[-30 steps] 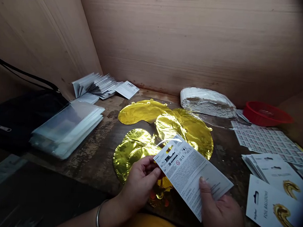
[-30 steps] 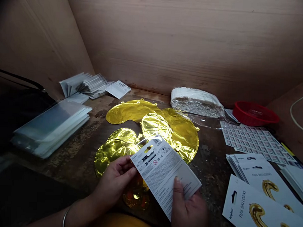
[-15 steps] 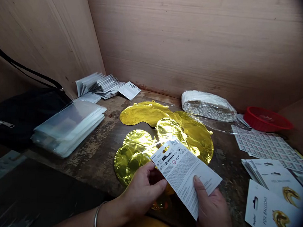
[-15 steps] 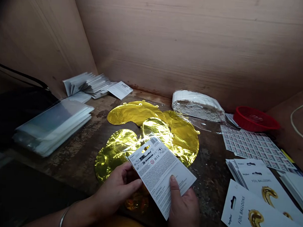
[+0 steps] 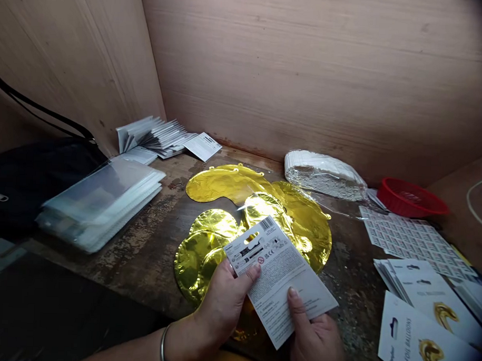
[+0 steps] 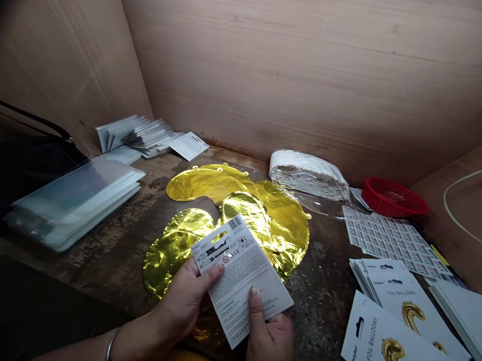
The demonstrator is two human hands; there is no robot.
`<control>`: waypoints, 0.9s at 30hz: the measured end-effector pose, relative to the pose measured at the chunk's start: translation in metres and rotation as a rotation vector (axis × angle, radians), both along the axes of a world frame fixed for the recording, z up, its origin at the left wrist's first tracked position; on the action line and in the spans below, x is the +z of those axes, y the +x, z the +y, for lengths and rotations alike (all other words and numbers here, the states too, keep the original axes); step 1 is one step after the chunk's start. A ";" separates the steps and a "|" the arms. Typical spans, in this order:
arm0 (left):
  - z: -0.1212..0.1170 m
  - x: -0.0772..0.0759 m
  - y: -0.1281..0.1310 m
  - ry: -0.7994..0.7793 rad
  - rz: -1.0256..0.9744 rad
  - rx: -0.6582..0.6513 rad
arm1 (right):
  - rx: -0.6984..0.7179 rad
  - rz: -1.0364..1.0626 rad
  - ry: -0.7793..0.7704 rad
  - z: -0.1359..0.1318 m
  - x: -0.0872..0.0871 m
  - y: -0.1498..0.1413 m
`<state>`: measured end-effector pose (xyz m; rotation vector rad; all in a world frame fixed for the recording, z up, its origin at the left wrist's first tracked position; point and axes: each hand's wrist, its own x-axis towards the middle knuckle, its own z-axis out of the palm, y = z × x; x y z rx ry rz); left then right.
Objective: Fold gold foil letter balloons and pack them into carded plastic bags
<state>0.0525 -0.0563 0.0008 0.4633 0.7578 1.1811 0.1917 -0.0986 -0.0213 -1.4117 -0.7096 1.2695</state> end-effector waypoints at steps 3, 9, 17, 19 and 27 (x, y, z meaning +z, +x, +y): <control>-0.001 0.000 0.001 0.009 0.011 -0.046 | -0.023 -0.009 -0.004 0.001 0.002 -0.002; 0.003 0.003 -0.009 0.038 0.133 -0.082 | -0.019 0.081 0.009 0.003 0.009 -0.006; 0.023 0.012 -0.049 0.129 0.358 -0.460 | -0.052 -0.494 0.116 -0.003 0.022 0.036; 0.025 0.016 -0.050 0.133 0.537 -0.486 | -0.027 -0.907 0.399 0.000 0.027 0.037; 0.023 0.018 -0.060 0.628 1.655 -0.360 | 0.457 -1.378 0.840 0.009 -0.006 0.000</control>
